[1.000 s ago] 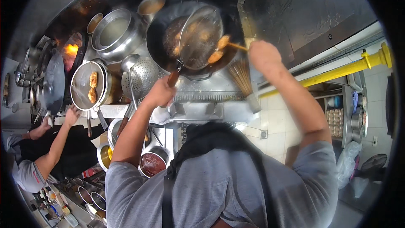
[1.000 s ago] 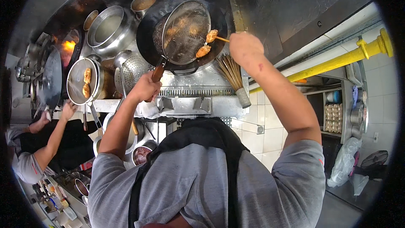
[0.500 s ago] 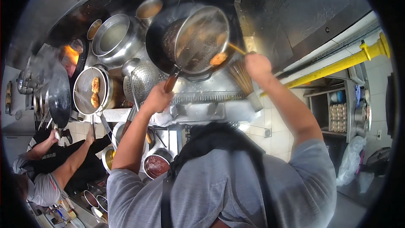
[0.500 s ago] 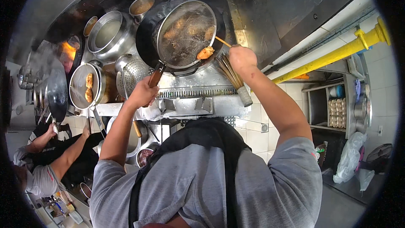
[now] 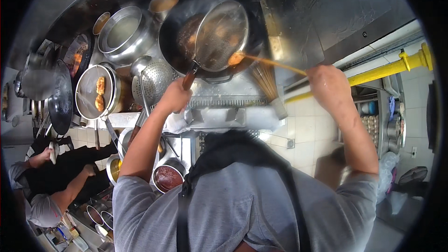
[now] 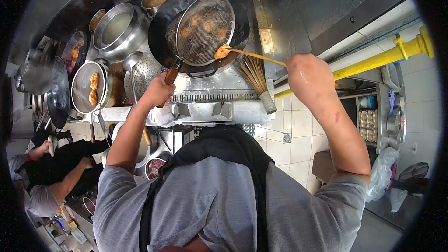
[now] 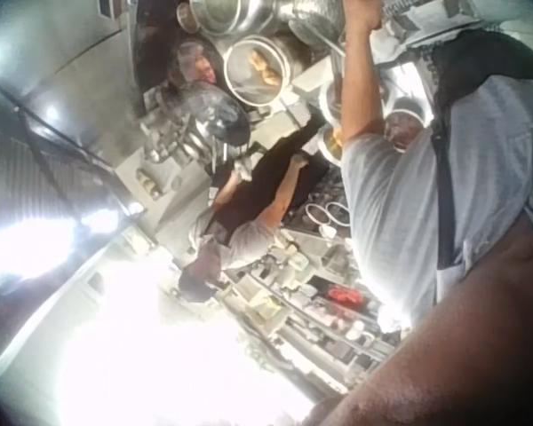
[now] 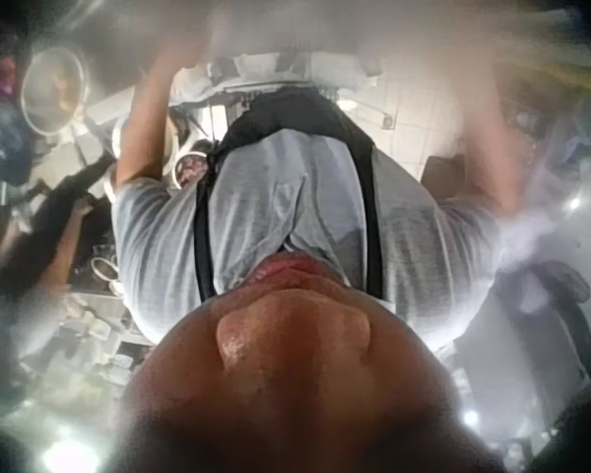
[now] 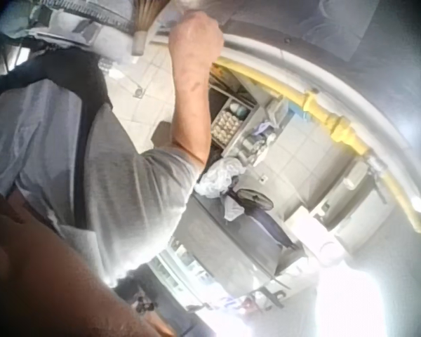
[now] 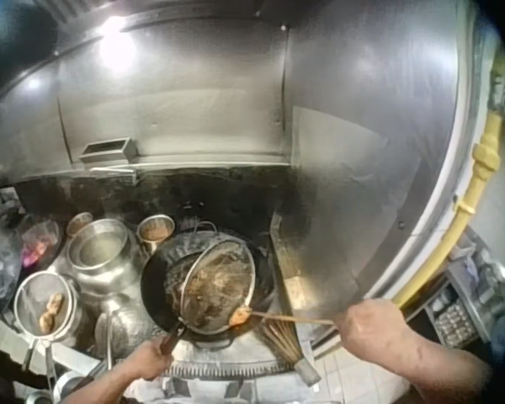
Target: The person uses a mesh strainer and wooden chopsticks to manipulate food pieces in a wok filled with hot oil, then transfers the fried items into a metal bowl on the counter. After wiping the counter with a cloth, the person continues frying more food in the wok using the same tools.
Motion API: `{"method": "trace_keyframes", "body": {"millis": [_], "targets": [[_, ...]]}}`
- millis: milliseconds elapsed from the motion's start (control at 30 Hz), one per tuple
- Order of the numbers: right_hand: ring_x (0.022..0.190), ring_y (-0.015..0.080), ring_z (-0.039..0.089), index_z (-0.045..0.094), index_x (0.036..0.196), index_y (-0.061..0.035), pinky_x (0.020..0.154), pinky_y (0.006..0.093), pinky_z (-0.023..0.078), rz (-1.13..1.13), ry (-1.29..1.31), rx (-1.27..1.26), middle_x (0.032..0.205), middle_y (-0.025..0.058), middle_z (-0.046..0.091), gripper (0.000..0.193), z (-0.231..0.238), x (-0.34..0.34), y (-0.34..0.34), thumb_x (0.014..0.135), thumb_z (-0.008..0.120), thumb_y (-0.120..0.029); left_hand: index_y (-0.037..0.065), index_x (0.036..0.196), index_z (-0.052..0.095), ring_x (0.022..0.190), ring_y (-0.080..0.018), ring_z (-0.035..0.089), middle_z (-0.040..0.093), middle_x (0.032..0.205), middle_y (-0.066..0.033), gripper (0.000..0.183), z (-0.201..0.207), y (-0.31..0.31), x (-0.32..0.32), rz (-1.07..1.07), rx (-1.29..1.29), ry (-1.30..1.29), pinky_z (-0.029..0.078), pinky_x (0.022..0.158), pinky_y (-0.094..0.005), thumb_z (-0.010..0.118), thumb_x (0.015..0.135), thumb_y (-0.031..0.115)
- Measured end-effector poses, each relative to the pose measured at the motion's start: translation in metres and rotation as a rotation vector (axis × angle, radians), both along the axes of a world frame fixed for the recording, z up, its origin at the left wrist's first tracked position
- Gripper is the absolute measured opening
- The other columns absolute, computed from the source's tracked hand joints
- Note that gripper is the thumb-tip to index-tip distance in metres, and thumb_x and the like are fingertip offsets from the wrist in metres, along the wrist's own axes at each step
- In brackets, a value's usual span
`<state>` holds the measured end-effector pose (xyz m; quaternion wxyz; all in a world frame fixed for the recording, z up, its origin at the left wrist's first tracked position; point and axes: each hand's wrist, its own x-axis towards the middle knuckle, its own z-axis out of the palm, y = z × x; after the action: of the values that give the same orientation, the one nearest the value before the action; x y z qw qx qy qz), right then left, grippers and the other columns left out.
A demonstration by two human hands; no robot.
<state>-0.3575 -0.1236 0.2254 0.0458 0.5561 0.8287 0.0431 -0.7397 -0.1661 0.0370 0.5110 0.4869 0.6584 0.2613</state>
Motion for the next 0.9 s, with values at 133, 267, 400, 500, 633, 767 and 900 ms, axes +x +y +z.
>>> {"method": "trace_keyframes", "body": {"millis": [133, 267, 400, 500, 633, 767, 900], "targets": [[0.073, 0.0394, 0.066, 0.067, 0.073, -0.0039, 0.067, 0.0466, 0.053, 0.042, -0.021, 0.013, 0.074, 0.0201, 0.066, 0.013, -0.007, -0.009, 0.004, 0.076, 0.055, -0.006, -0.004, 0.102, 0.052, 0.042, -0.0210, 0.056, 0.055, 0.057, -0.0103, 0.023, 0.001, 0.000, 0.001, -0.031, 0.016, 0.048, 0.043, 0.040, -0.0366, 0.054, 0.083, 0.008], [0.073, 0.0390, 0.066, 0.067, 0.073, -0.0039, 0.068, 0.0463, 0.054, 0.094, -0.051, 0.000, 0.074, 0.0207, 0.066, 0.013, 0.001, -0.017, 0.012, 0.076, 0.055, -0.007, -0.004, 0.103, 0.052, 0.043, -0.0214, 0.058, 0.056, 0.058, -0.0107, 0.024, 0.001, -0.002, 0.005, -0.062, 0.047, 0.068, 0.044, 0.042, -0.0371, 0.055, 0.083, 0.009], [0.077, 0.0370, 0.067, 0.068, 0.073, -0.0045, 0.069, 0.0449, 0.055, 0.197, -0.156, 0.012, 0.078, 0.0189, 0.068, 0.014, 0.034, -0.052, 0.024, 0.078, 0.055, -0.006, -0.003, 0.105, 0.052, 0.047, -0.0243, 0.060, 0.058, 0.061, -0.0133, 0.026, 0.000, -0.008, 0.010, -0.053, 0.066, 0.103, 0.046, 0.048, -0.0391, 0.056, 0.083, 0.010], [0.083, 0.0328, 0.069, 0.072, 0.083, -0.0047, 0.070, 0.0417, 0.056, 0.299, -0.127, -0.035, 0.087, 0.0148, 0.071, 0.016, 0.029, -0.081, 0.031, 0.080, 0.056, -0.006, -0.002, 0.106, 0.053, 0.050, -0.0264, 0.061, 0.059, 0.063, -0.0152, 0.026, -0.011, -0.014, 0.014, -0.078, 0.080, 0.146, 0.047, 0.051, -0.0401, 0.056, 0.083, 0.010], [0.086, 0.0306, 0.070, 0.074, 0.091, -0.0056, 0.070, 0.0395, 0.057, 0.155, -0.160, -0.156, 0.093, 0.0134, 0.072, 0.019, 0.022, -0.100, 0.030, 0.082, 0.057, -0.006, -0.002, 0.107, 0.054, 0.050, -0.0277, 0.062, 0.059, 0.065, -0.0169, 0.027, -0.009, -0.018, 0.016, -0.032, 0.131, 0.156, 0.048, 0.052, -0.0405, 0.055, 0.083, 0.010], [0.088, 0.0308, 0.069, 0.073, 0.091, -0.0059, 0.073, 0.0397, 0.056, 0.077, -0.201, -0.147, 0.094, 0.0137, 0.072, 0.019, 0.037, -0.084, 0.023, 0.082, 0.056, -0.007, -0.002, 0.112, 0.053, 0.048, -0.0224, 0.059, 0.059, 0.065, -0.0125, 0.030, -0.020, -0.023, 0.012, 0.035, 0.102, 0.059, 0.045, 0.046, -0.0379, 0.054, 0.083, 0.007], [0.089, 0.0309, 0.069, 0.073, 0.092, -0.0059, 0.076, 0.0391, 0.055, 0.042, -0.227, -0.171, 0.094, 0.0145, 0.071, 0.019, 0.027, -0.080, 0.027, 0.084, 0.055, -0.008, 0.002, 0.117, 0.048, 0.043, -0.0112, 0.046, 0.050, 0.062, -0.0024, 0.030, 0.003, -0.023, 0.015, 0.044, -0.001, -0.119, 0.041, 0.039, -0.0291, 0.054, 0.088, 0.001]]}}
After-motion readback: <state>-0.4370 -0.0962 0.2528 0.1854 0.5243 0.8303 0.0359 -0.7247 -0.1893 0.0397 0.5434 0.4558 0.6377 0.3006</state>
